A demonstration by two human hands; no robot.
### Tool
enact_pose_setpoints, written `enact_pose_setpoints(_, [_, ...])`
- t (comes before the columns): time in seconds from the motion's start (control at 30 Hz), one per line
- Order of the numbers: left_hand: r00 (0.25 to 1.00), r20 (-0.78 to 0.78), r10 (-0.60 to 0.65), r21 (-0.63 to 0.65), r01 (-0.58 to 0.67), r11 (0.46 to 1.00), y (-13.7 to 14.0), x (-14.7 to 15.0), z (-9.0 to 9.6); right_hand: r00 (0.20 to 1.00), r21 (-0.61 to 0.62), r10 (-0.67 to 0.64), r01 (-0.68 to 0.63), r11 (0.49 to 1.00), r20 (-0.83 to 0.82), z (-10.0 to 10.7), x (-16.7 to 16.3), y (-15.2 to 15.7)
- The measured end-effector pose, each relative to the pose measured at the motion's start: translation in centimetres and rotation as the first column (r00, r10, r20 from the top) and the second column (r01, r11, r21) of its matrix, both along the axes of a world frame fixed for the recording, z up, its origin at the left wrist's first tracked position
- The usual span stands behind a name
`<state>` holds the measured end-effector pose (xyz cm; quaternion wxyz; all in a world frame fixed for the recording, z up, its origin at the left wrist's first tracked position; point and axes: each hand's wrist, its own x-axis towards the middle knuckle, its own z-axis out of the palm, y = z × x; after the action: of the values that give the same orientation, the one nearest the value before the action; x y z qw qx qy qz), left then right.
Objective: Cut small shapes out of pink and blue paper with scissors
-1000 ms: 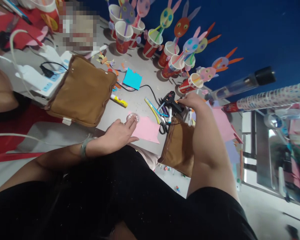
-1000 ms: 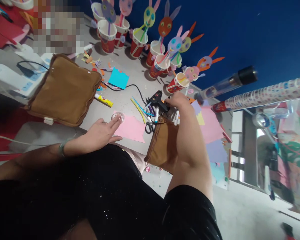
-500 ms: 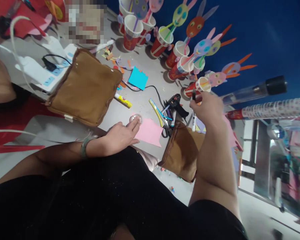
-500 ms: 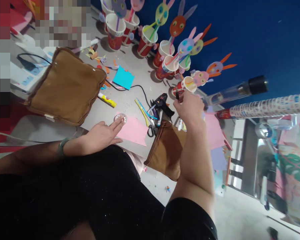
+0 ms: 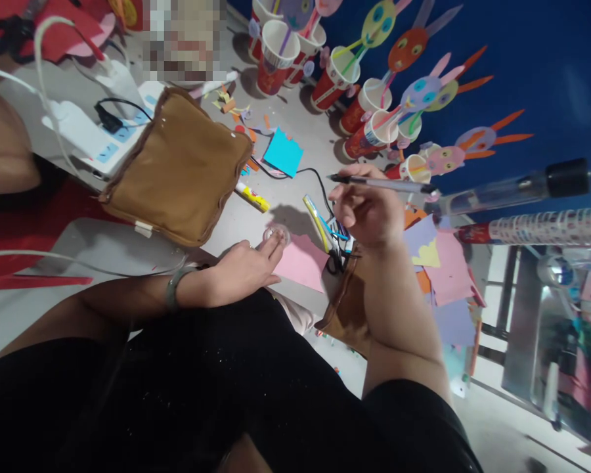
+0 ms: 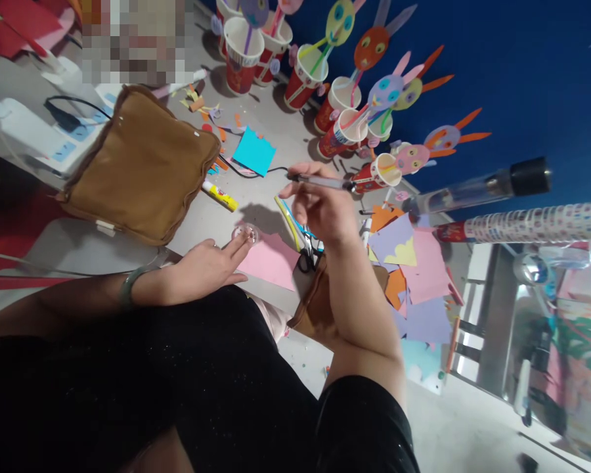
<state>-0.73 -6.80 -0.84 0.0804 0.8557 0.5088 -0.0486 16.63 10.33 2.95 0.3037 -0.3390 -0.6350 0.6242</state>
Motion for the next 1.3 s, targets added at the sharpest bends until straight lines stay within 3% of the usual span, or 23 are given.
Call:
enact_pose_setpoints(0.13, [1.0,0.012,0.004,-0.054,-0.003,0.999,0.1,-0.1,0.2,0.986,-0.03,0.071,-0.067,0.997,0.151,-2.2,-2.2,-0.9])
enact_pose_setpoints(0.3, [1.0,0.023,-0.005,-0.023,0.006,1.0,0.1,-0.2,0.1,0.955,0.157,0.084,-0.133,0.979,0.286,-4.1,-4.3,-1.4])
enact_pose_setpoints(0.37, [1.0,0.025,0.004,-0.019,-0.003,1.0,0.0,-0.2,0.1,0.938,0.178,0.129,-0.194,0.965,0.323,-4.4,-4.6,-1.4])
enact_pose_setpoints(0.47, [1.0,0.029,0.004,-0.016,-0.004,1.0,0.0,-0.2,0.0,0.905,0.162,0.205,-0.282,0.946,0.373,-4.5,-4.7,-1.5])
enact_pose_setpoints(0.73, [1.0,0.019,0.011,-0.003,-0.011,1.0,0.0,-0.1,0.0,0.851,0.277,0.227,-0.388,0.879,0.473,-4.3,-4.9,-1.6])
enact_pose_setpoints(1.0, [1.0,0.004,0.006,-0.012,-0.006,1.0,0.0,-0.1,0.2,0.813,0.318,0.265,-0.471,0.823,0.519,-4.1,-5.7,-1.2])
enact_pose_setpoints(1.17, [1.0,0.016,0.026,-0.05,-0.025,0.998,0.0,0.0,0.3,0.8,0.305,0.295,-0.498,0.812,0.522,-4.1,-5.9,-1.0])
enact_pose_setpoints(1.3, [1.0,0.014,0.008,-0.032,-0.007,0.999,0.0,0.0,0.1,0.806,0.313,0.247,-0.463,0.829,0.538,-4.1,-5.7,-0.8])
